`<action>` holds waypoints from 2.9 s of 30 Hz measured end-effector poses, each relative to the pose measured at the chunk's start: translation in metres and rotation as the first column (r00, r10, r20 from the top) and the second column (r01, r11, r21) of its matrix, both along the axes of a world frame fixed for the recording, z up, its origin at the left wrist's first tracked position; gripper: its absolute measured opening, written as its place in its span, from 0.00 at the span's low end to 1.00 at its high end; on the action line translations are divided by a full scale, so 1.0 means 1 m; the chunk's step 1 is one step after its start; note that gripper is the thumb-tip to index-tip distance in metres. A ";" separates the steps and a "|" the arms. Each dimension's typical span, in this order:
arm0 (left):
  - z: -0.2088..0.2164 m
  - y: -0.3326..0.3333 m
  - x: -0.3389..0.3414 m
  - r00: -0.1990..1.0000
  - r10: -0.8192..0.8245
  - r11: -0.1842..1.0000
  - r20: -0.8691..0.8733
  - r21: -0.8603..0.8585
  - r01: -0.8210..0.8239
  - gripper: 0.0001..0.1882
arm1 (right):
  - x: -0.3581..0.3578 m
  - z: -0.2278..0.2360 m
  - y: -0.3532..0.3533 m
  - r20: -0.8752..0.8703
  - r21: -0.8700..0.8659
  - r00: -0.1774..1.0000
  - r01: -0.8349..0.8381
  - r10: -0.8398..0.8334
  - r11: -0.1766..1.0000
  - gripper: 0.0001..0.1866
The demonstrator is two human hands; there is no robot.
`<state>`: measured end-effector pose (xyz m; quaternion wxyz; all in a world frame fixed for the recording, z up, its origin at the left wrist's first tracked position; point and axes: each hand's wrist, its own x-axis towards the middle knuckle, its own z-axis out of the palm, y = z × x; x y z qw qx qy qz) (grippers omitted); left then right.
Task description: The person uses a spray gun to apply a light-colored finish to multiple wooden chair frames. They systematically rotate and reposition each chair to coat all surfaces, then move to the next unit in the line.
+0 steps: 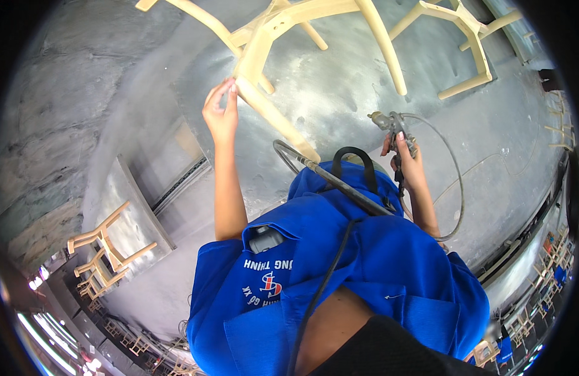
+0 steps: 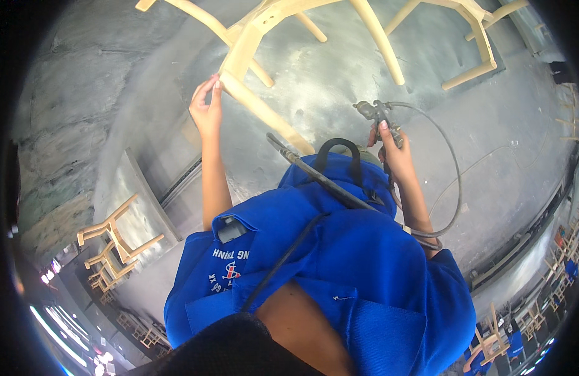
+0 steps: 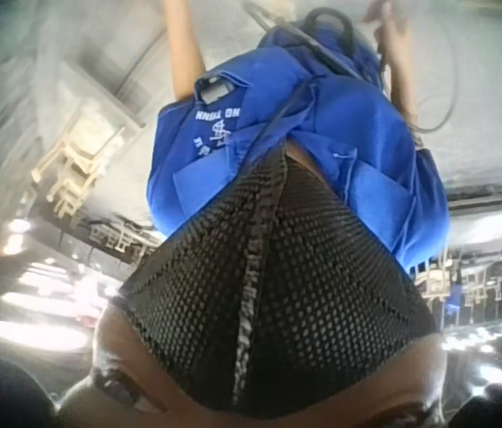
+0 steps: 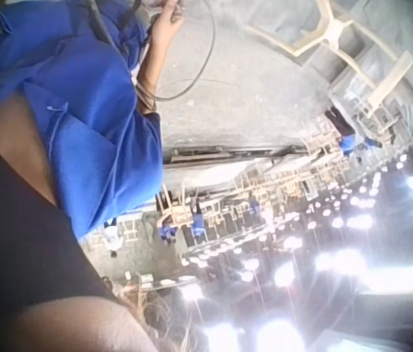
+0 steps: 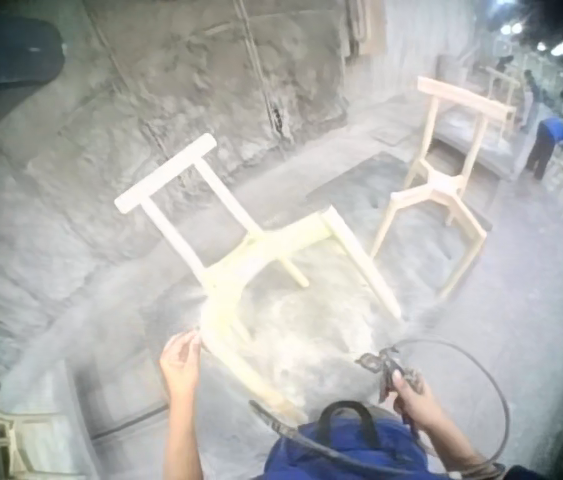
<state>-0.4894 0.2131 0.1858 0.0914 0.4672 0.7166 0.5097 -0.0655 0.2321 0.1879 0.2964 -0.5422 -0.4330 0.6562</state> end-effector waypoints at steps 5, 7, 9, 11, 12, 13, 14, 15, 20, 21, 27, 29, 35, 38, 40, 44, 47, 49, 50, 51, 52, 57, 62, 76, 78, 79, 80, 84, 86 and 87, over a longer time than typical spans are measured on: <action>-0.018 -0.042 0.035 0.976 -0.214 0.976 -0.053 -0.061 0.210 0.08 | 0.018 -0.011 -0.007 0.039 -0.019 0.991 0.126 -0.126 0.992 0.27; -0.030 -0.057 0.058 0.939 -0.277 0.961 -0.203 -0.060 0.271 0.08 | 0.023 -0.013 -0.011 0.064 -0.036 0.989 0.136 -0.134 0.990 0.27; -0.041 -0.067 0.079 0.936 -0.299 0.954 -0.187 -0.062 0.292 0.10 | 0.028 -0.015 -0.017 0.096 -0.061 0.989 0.119 -0.112 0.991 0.26; -0.049 -0.076 0.090 0.901 -0.364 0.931 -0.235 -0.055 0.362 0.13 | 0.031 -0.016 -0.023 0.127 -0.086 0.987 0.107 -0.096 0.991 0.26; -0.050 -0.079 0.093 0.890 -0.401 0.916 -0.219 -0.110 0.386 0.13 | 0.032 -0.017 -0.025 0.136 -0.088 0.986 0.108 -0.096 0.990 0.26; -0.051 -0.083 0.095 0.870 -0.446 0.894 -0.209 -0.149 0.423 0.13 | 0.032 -0.018 -0.028 0.148 -0.098 0.985 0.109 -0.094 0.989 0.26; -0.052 -0.087 0.097 0.857 -0.478 0.875 -0.191 -0.189 0.445 0.14 | 0.034 -0.017 -0.030 0.159 -0.107 0.983 0.108 -0.090 0.988 0.26; -0.054 -0.090 0.100 0.834 -0.520 0.850 -0.186 -0.211 0.483 0.13 | 0.033 -0.019 -0.032 0.164 -0.118 0.982 0.114 -0.094 0.986 0.26; -0.072 -0.093 0.112 0.748 -0.622 0.778 -0.231 -0.284 0.560 0.10 | 0.034 -0.020 -0.042 0.182 -0.080 0.973 0.157 -0.141 0.984 0.25; -0.081 -0.090 0.115 0.699 -0.660 0.750 -0.274 -0.286 0.596 0.11 | 0.036 -0.020 -0.045 0.187 -0.076 0.971 0.163 -0.147 0.984 0.25; -0.132 -0.043 0.139 0.727 -0.595 0.804 -0.343 -0.255 0.538 0.17 | 0.047 -0.011 -0.072 0.224 0.028 0.925 0.308 -0.306 0.951 0.26; -0.139 -0.033 0.141 0.731 -0.566 0.824 -0.382 -0.233 0.516 0.17 | 0.058 -0.003 -0.074 0.249 0.035 0.895 0.373 -0.370 0.927 0.27; -0.148 -0.080 0.135 0.807 -0.535 0.743 0.252 -0.315 0.591 0.09 | 0.078 0.023 -0.062 0.268 0.213 0.890 0.318 -0.368 0.924 0.25; -0.156 -0.139 0.136 0.734 -0.459 0.689 0.501 -0.320 0.650 0.18 | 0.070 0.034 -0.080 0.243 0.122 0.960 0.108 -0.135 0.987 0.26; -0.158 -0.170 0.129 0.701 -0.446 0.622 0.557 -0.370 0.690 0.24 | 0.062 0.036 -0.096 0.152 0.026 0.988 -0.010 0.006 1.000 0.26; -0.149 -0.204 0.128 0.675 -0.350 0.492 0.650 -0.485 0.722 0.31 | 0.063 0.037 -0.121 0.055 -0.129 0.994 -0.086 0.094 0.988 0.27; -0.135 -0.208 0.146 0.629 -0.348 0.471 0.696 -0.450 0.759 0.32 | 0.079 0.034 -0.123 0.113 -0.144 0.992 -0.035 0.052 0.989 0.36; -0.121 -0.202 0.158 0.619 -0.355 0.473 0.701 -0.437 0.765 0.32 | 0.095 0.032 -0.113 0.036 -0.005 0.999 0.035 -0.034 0.999 0.48; -0.113 -0.198 0.166 0.619 -0.349 0.500 0.704 -0.418 0.758 0.32 | 0.105 0.032 -0.105 0.017 0.045 0.994 0.106 -0.107 0.993 0.52; -0.102 -0.195 0.175 0.625 -0.341 0.531 0.703 -0.404 0.745 0.32 | 0.116 0.031 -0.093 0.014 0.027 0.985 0.171 -0.171 0.985 0.60; -0.091 -0.193 0.183 0.633 -0.334 0.565 0.698 -0.389 0.727 0.31 | 0.124 0.029 -0.082 -0.051 0.128 0.963 0.269 -0.265 0.955 0.61; -0.030 -0.180 0.217 0.732 -0.288 0.644 0.617 -0.441 0.625 0.27 | 0.164 -0.009 0.000 -0.408 0.092 0.767 0.574 -0.495 0.814 0.57; 0.012 -0.177 0.241 0.804 -0.234 0.668 0.546 -0.511 0.541 0.24 | 0.190 -0.105 0.059 -0.331 -0.143 0.717 0.604 -0.613 0.784 0.53; 0.034 -0.204 0.259 0.929 -0.060 0.735 0.365 -0.614 0.289 0.19 | 0.197 -0.247 0.029 0.076 -0.249 0.609 0.778 -0.790 0.576 0.46; 0.031 -0.204 0.250 0.942 -0.098 0.735 0.320 -0.615 0.285 0.20 | 0.189 -0.229 0.025 0.071 -0.203 0.634 0.765 -0.770 0.611 0.46; 0.030 -0.205 0.246 0.930 -0.110 0.732 0.349 -0.605 0.314 0.20 | 0.184 -0.217 0.021 -0.006 -0.197 0.637 0.755 -0.771 0.626 0.46; 0.029 -0.206 0.243 0.925 -0.122 0.726 0.360 -0.603 0.330 0.20 | 0.181 -0.203 0.020 -0.075 -0.194 0.634 0.748 -0.769 0.635 0.46; 0.024 -0.213 0.222 0.887 -0.204 0.738 0.415 -0.530 0.418 0.21 | 0.167 -0.141 0.000 -0.419 -0.184 0.614 0.664 -0.669 0.724 0.51; 0.023 -0.222 0.203 0.870 -0.225 0.725 0.438 -0.521 0.450 0.21 | 0.156 -0.119 -0.019 -0.513 -0.196 0.546 0.676 -0.662 0.710 0.55; 0.023 -0.229 0.194 0.867 -0.233 0.721 0.440 -0.521 0.458 0.21 | 0.152 -0.111 -0.030 -0.551 -0.182 0.526 0.682 -0.647 0.709 0.55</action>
